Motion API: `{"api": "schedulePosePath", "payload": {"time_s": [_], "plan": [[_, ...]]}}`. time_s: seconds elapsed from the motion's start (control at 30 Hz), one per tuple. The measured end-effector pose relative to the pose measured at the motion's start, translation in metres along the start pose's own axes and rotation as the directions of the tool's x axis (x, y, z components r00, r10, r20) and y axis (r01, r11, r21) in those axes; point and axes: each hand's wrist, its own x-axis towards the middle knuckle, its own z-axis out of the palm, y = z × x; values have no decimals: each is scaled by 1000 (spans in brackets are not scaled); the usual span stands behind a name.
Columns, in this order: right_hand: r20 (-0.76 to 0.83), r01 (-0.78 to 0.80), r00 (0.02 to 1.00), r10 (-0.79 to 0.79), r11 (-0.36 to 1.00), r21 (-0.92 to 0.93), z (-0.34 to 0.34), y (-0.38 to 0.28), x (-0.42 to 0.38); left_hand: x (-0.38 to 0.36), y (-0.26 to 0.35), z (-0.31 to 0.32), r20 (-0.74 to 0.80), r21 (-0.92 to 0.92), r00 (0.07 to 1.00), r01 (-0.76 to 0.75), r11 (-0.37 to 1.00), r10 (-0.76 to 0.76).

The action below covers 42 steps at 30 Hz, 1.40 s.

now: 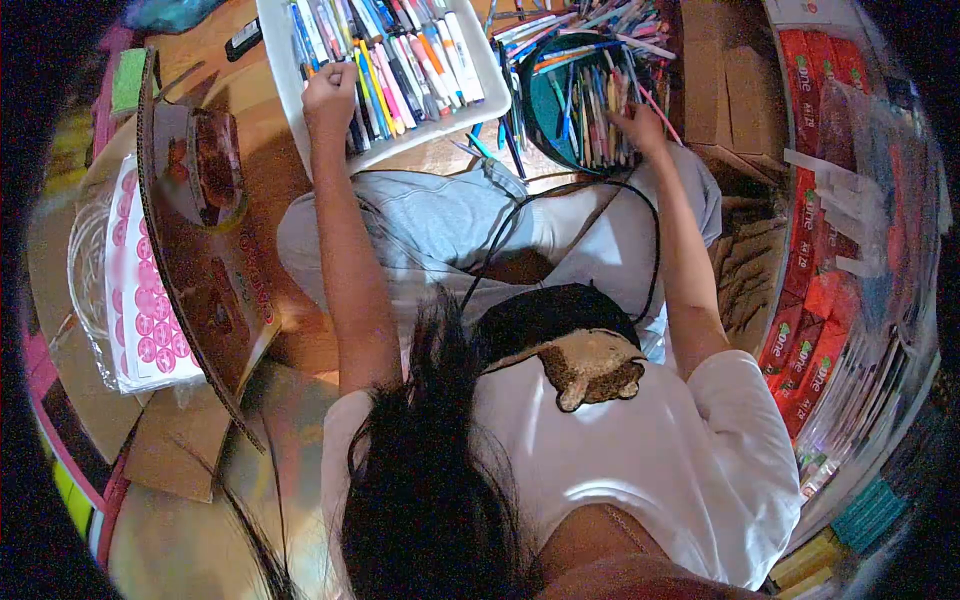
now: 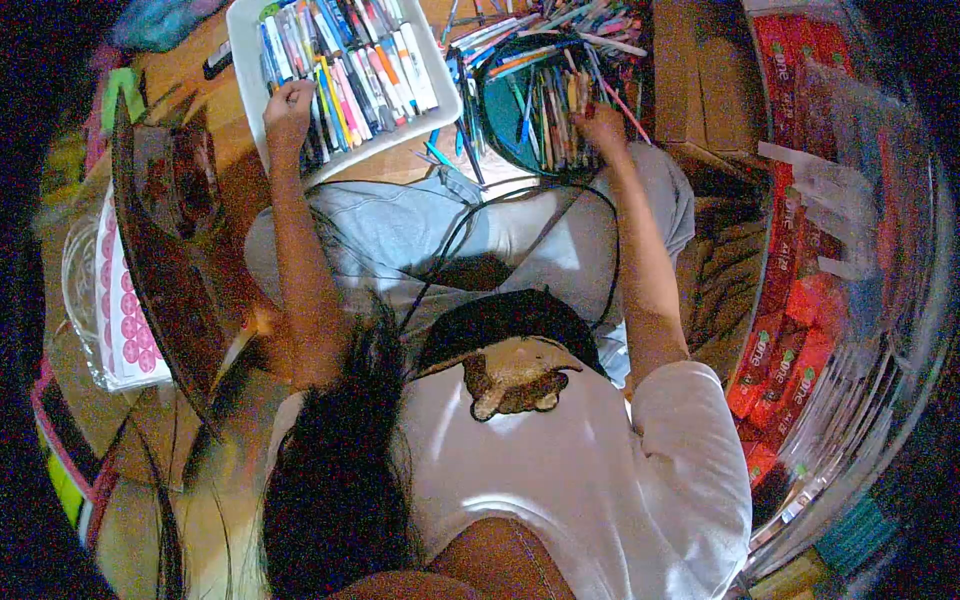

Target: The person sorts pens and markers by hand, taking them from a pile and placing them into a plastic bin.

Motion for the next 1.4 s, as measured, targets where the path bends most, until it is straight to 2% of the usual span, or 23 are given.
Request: {"api": "schedulePosePath", "payload": {"time_s": [0.1,0.2,0.3,0.37,0.4,0.43,0.47,0.53,0.57,0.6,0.67,0.7,0.73,0.77,0.8,0.87,0.9,1.0,1.03,1.13,1.27,1.3,1.4], "plan": [[98,-104,990,101,994,25,-10,7,3,-1,3,-2,-7,-3,1000,-3,1000,3],[61,-20,998,2,959,282,-15,10,2,-4,13,-7,-1,-20,1000,3,1000,-3],[167,-109,985,38,891,441,-28,2,-2,-3,15,-7,4,-48,1000,25,999,-25],[237,-173,971,30,771,612,-43,-25,-12,-4,23,-9,14,-79,997,70,994,-69],[277,-208,961,15,699,684,-46,-39,-17,-6,25,-11,0,-105,999,-33,994,33],[304,-232,952,-24,588,775,-44,-50,-16,-3,25,-6,65,-242,996,-48,969,65],[365,-255,928,-79,580,774,-42,-59,-13,0,25,-2,119,-372,987,-56,926,107],[436,-279,879,-192,534,798,-43,-99,-15,-7,49,3,135,-486,939,-216,847,317],[446,-286,861,-245,493,822,-48,-129,-22,-13,64,6,311,-423,903,-149,894,298],[462,-254,852,-245,578,775,-44,-142,-18,-18,77,12,478,-351,839,-89,932,260],[455,-234,844,-284,568,789,-34,-177,-18,-25,85,36,579,-282,768,-127,951,275],[491,-246,833,-255,624,742,-31,-188,-15,-25,92,38,646,-266,726,-75,961,235],[437,-220,854,-281,567,794,-25,-203,-17,-25,100,36,709,-248,677,-25,968,199],[428,-179,861,-275,623,761,-21,-211,-14,-26,105,32,697,-243,707,69,967,124],[417,-139,869,-267,677,723,-17,-215,-9,-24,101,32,669,-246,727,27,969,150],[398,-100,873,-281,697,711,1,-218,-1,-22,87,32,616,-251,762,-53,967,202],[406,-99,872,-273,714,693,2,-222,0,-22,85,30,648,-316,748,93,944,143],[362,-52,891,-275,729,683,15,-229,6,-17,81,21,668,-166,740,45,985,79],[337,-31,899,-280,728,685,19,-231,8,-16,71,24,691,-235,722,164,958,45],[359,-17,898,-256,792,610,21,-240,12,-14,54,25,668,-385,737,231,894,98],[391,-100,880,-271,698,709,46,-233,31,-11,43,24,707,-363,638,-46,931,307],[423,-125,878,-226,743,657,42,-237,31,-15,53,16,713,-251,666,-48,967,218],[417,-165,879,-230,675,719,20,-256,15,-16,50,21,657,-272,723,-38,962,214]]}}
